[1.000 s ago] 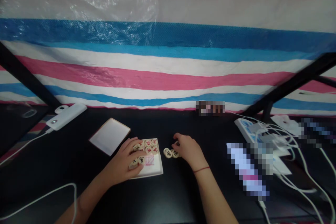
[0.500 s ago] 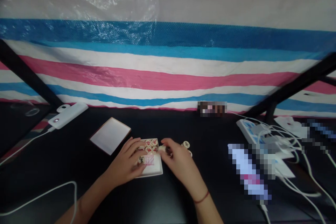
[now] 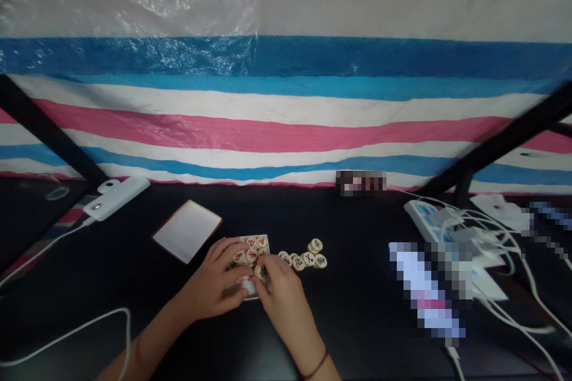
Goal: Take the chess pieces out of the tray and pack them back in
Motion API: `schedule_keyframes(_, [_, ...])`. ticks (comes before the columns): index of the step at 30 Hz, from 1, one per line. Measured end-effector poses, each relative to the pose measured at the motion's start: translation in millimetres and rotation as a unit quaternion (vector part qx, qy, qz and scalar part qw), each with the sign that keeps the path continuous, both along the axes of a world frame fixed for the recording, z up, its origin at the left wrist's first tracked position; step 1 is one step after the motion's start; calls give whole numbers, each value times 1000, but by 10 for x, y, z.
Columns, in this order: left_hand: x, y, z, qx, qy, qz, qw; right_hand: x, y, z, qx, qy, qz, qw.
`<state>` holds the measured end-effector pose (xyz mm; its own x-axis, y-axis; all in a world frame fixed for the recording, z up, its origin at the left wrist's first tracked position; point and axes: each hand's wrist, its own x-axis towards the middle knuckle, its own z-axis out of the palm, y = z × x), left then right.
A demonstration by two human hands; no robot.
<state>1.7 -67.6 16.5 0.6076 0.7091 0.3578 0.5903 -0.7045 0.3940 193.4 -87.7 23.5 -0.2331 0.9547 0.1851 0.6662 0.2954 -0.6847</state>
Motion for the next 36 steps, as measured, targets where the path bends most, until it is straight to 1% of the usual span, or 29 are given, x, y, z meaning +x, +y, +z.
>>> schedule_keyframes(4, [15,-10,-18,-1,6,0,1000,28,-15,1,30,10,2,999])
schedule_keyframes(9, [23,10,-21,-15,-13,10,1000,-33,-9,-57,43,-55,9,998])
schedule_keyframes(11, [17,31,-12,-19,-20,19,999,-51,-3,-60,47,-64,16,997])
schedule_keyframes(15, [31,59,1,-15,-17,31,999,9,2,-19,63,-28,31,997])
schedule_keyframes(18, [67,53,-6,-7,-4,26,1000,173,32,0,73,0,24,997])
schedule_keyframes(20, [88,43,-14,-2,11,27,1000,344,88,-23,88,12,-15,996])
schedule_keyframes(21, [96,39,-16,-1,22,29,999,443,129,-46,97,12,-50,994])
schedule_keyframes(23, [108,36,-16,0,45,29,999,642,228,-106,103,-9,-143,984])
schedule_keyframes(24, [115,38,-16,-2,57,27,998,731,283,-137,95,-38,-182,978])
schedule_keyframes(26, [137,50,-24,-5,80,26,996,857,389,-186,62,-90,-213,971])
schedule_keyframes(28, [168,71,-52,-6,97,31,995,900,479,-208,19,-139,-218,966])
schedule_keyframes(32, [231,124,-151,-8,117,72,991,828,603,-189,-68,-216,-217,950])
schedule_keyframes(36, [250,173,-225,-17,136,84,987,787,678,-166,-90,-236,-219,943])
